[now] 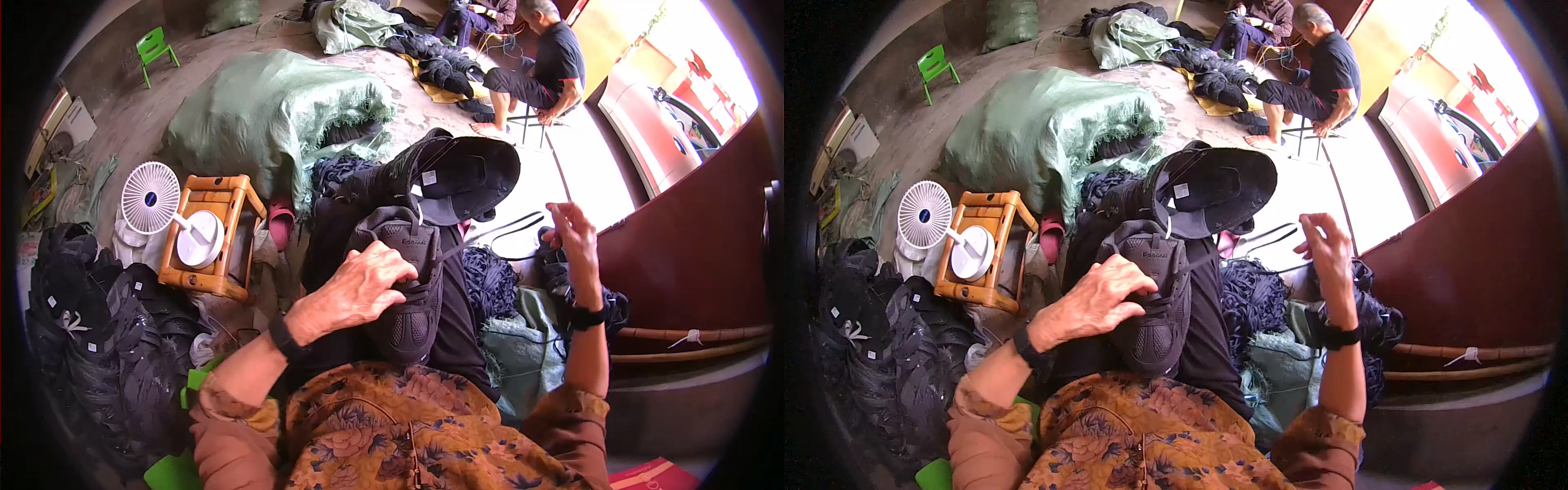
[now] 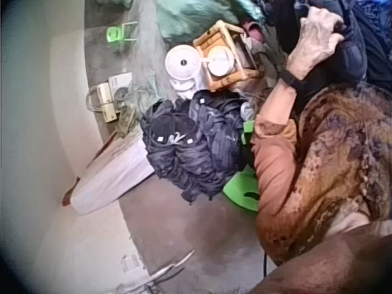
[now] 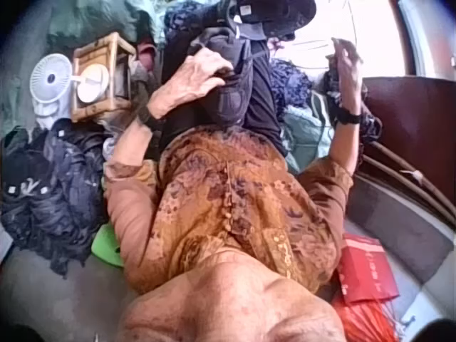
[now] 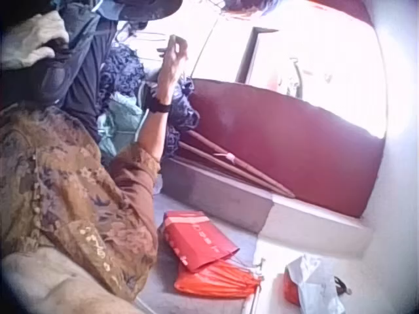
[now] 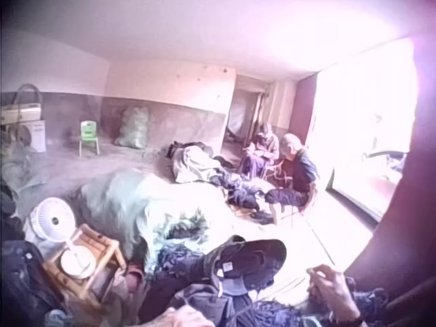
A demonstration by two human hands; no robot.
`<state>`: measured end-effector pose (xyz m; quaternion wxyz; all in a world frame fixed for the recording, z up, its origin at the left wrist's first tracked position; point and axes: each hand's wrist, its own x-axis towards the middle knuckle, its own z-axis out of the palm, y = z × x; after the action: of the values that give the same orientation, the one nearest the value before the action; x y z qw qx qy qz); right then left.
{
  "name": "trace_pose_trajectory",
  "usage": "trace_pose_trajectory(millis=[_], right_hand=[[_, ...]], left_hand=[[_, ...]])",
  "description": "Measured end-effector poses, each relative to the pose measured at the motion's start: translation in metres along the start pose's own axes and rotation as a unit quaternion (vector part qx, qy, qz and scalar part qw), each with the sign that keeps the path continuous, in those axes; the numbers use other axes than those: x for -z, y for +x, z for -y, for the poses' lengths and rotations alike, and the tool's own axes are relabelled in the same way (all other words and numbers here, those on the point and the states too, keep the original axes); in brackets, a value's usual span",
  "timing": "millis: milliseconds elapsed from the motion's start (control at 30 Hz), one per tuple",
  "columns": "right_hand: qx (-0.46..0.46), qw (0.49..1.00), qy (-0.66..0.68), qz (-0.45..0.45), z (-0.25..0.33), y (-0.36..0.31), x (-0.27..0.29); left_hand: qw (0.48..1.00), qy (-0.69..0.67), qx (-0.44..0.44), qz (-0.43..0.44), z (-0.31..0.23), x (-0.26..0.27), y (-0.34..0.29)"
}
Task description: The recorder is threading laces into a black sneaker.
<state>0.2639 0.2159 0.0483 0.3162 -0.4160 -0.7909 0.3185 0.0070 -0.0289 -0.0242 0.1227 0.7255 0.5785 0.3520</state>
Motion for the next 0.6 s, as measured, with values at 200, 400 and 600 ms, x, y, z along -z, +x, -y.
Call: trace_pose_trajectory(millis=[200,400,600], right_hand=[[-0.066,0.983,0.155,0.070,-0.039,-0.037,-0.042],[-0.022,0.957,0.198,0.209,-0.001,-0.061,-0.097],[-0.052,0.926,0.279,0.249,0.029,-0.082,-0.124]], left_hand=[[0.936,0.346,-0.055,0.003,-0.015,0.005,-0.002],[0.909,0.412,-0.068,0.008,-0.017,0.011,0.009],[0.977,0.197,-0.056,0.064,0.003,0.016,0.006]])
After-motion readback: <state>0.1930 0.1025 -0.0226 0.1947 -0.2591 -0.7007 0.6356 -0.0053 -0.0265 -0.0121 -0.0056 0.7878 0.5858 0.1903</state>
